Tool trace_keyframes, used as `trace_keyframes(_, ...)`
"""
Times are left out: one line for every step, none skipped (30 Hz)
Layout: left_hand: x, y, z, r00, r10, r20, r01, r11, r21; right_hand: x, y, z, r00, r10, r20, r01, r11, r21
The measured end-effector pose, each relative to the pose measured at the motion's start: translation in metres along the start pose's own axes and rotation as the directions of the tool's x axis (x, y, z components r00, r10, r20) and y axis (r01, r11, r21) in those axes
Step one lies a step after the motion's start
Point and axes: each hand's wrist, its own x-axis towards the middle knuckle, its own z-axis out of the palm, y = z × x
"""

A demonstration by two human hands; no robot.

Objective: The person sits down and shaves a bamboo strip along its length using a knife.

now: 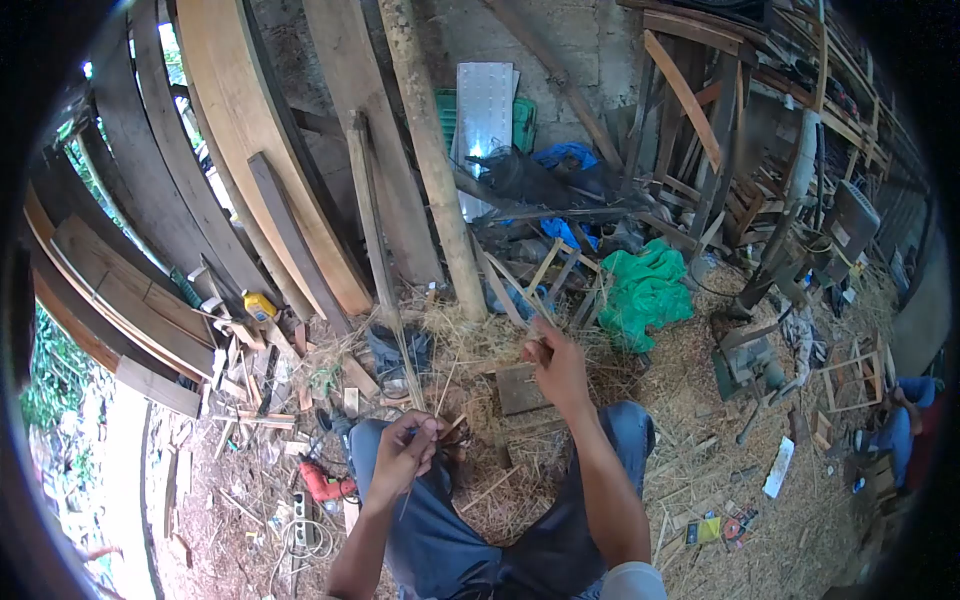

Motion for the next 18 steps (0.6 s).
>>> trace_keyframes(-0.001,0.001,0.002,1.0,-0.002,-0.006,0.002,1.0,0.003,0.001,-0.013,-0.002,1.0,0.002,0.004,-0.002,1.0,0.006)
trace_keyframes(-0.001,0.002,0.004,1.0,0.008,-0.005,-0.008,1.0,0.001,0.001,-0.027,-0.007,0.994,0.107,0.028,-0.107,0.994,-0.022)
trace_keyframes(-0.001,0.004,0.006,1.0,0.017,-0.002,-0.017,1.0,-0.001,0.002,-0.037,-0.009,0.976,0.213,0.048,-0.21,0.976,-0.053)
trace_keyframes(-0.002,0.005,0.007,1.0,0.014,-0.003,-0.014,1.0,0.003,0.001,-0.035,-0.008,0.975,0.216,0.048,-0.214,0.976,-0.049)
trace_keyframes(-0.001,0.006,0.008,1.0,0.013,-0.001,-0.013,1.0,-0.006,0.001,-0.033,-0.005,0.984,0.175,0.015,-0.174,0.983,-0.053)
trace_keyframes(-0.002,0.006,0.009,1.0,0.013,0.0,-0.013,1.0,-0.015,0.0,-0.03,-0.003,0.991,0.134,-0.016,-0.135,0.989,-0.058)
trace_keyframes(-0.001,0.005,0.01,1.0,0.01,-0.003,-0.01,1.0,-0.013,0.0,-0.028,-0.002,0.991,0.137,-0.015,-0.137,0.989,-0.055)
trace_keyframes(0.0,0.004,0.01,1.0,0.019,-0.015,-0.02,1.0,-0.022,0.001,-0.026,-0.002,0.992,0.129,0.01,-0.129,0.991,-0.046)
trace_keyframes(0.0,0.004,0.011,0.999,0.029,-0.027,-0.03,0.999,-0.031,0.001,-0.023,-0.001,0.992,0.122,0.033,-0.12,0.992,-0.037)
trace_keyframes(0.0,0.005,0.011,0.999,0.029,-0.028,-0.029,0.999,-0.027,0.0,-0.017,0.001,0.992,0.122,0.032,-0.121,0.992,-0.032)
trace_keyframes(0.0,0.007,0.012,0.999,0.027,-0.026,-0.027,0.999,-0.026,-0.001,-0.009,0.003,0.998,-0.006,0.055,0.011,0.997,-0.083)
trace_keyframes(0.0,0.008,0.012,0.999,0.024,-0.024,-0.024,0.999,-0.026,-0.002,-0.005,0.004,0.988,-0.132,0.083,0.142,0.981,-0.13)
trace_keyframes(-0.001,0.008,0.012,0.999,0.023,-0.024,-0.023,1.0,-0.021,-0.002,-0.019,0.001,0.988,-0.131,0.08,0.141,0.982,-0.126)
trace_keyframes(-0.001,0.009,0.012,0.999,0.011,-0.03,-0.011,1.0,-0.005,-0.003,-0.033,-0.004,0.984,-0.025,0.174,0.05,0.989,-0.141)
trace_keyframes(-0.001,0.009,0.012,0.999,-0.001,-0.036,0.001,1.0,0.009,-0.004,-0.043,-0.007,0.961,0.082,0.265,-0.038,0.986,-0.165)
trace_keyframes(-0.001,0.01,0.013,0.999,-0.002,-0.035,0.003,1.0,0.013,-0.007,-0.038,-0.005,0.961,0.083,0.262,-0.041,0.986,-0.163)
trace_keyframes(0.0,0.011,0.016,0.999,0.013,-0.053,-0.013,1.0,0.008,-0.013,-0.031,-0.002,0.948,0.127,0.293,-0.029,0.947,-0.319)
trace_keyframes(0.0,0.011,0.018,0.997,0.028,-0.07,-0.028,1.0,0.001,-0.017,-0.03,-0.002,0.941,0.153,0.303,-0.023,0.919,-0.394)
